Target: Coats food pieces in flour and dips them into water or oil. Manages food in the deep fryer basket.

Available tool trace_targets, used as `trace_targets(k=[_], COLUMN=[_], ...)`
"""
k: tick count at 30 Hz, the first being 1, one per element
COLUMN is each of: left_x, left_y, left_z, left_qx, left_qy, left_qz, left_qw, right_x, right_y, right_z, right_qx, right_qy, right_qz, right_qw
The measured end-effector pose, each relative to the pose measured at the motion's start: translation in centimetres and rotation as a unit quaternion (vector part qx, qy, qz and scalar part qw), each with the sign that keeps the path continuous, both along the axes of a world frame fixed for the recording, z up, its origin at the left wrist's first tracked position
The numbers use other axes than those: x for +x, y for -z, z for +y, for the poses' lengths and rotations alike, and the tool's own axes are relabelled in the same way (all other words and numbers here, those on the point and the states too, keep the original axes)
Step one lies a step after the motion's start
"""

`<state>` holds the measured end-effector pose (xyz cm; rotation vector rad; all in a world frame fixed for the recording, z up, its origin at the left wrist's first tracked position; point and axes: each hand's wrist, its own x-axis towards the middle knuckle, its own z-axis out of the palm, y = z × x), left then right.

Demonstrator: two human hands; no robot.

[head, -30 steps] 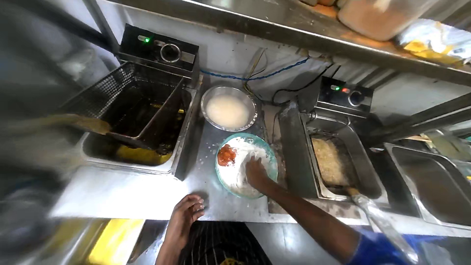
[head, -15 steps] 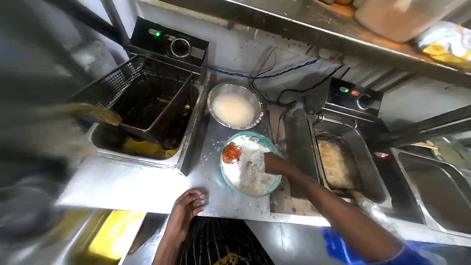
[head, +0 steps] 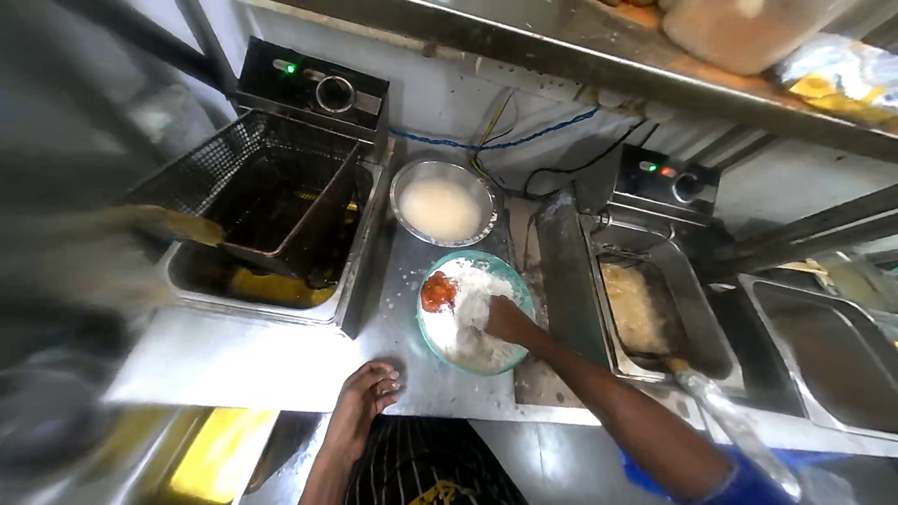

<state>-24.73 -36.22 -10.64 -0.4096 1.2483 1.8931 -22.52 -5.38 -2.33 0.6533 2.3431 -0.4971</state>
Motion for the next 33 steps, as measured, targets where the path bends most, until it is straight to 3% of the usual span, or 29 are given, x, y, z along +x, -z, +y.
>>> trace_targets(k=[5,8,13,17,20,28,30,33], left_x=[-0.2,-0.2,0.1,0.3,0.3,0.8,0.8,1.2], left_y=[-0.4,-0.3,0.2,0.1,0.0,0.3,0.3,0.3], left_z=[0.2,0.1,-0.2,-0.6,-0.8,-1.1,-1.3,-1.9], left_qx=[-0.010,-0.009,-0.011,-0.012,-0.010,-0.004,-0.002,-0.003], left_qy=[0.005,0.003,-0.001,-0.006,-0.010,-0.026,-0.027,-0.034], left_qz=[0.000,0.004,0.006,0.013,0.008,0.007,0.007,0.006], left_qw=[1.000,1.000,1.000,1.000,1.000,1.000,1.000,0.999], right_x=[0.8,1.2,1.9,1.8,1.9,0.7,0.6,1.0], right_y=[-3.5,-6.0,-6.7,-8.4,-7.9,-0.4,-0.5,-3.9], right_z=[0.4,-0.2,0.5,-0.2,0.6,1.8,1.7,1.6], right_qx=[-0.087,-0.048,0.005,0.003,-0.030,-0.029,0.001,-0.003], right_qy=[0.004,-0.017,-0.031,0.023,0.033,0.042,0.035,0.065], right_qz=[0.001,-0.008,0.067,0.084,0.079,0.019,0.020,0.058], right_qw=[0.996,0.999,0.997,0.996,0.996,0.998,0.999,0.996])
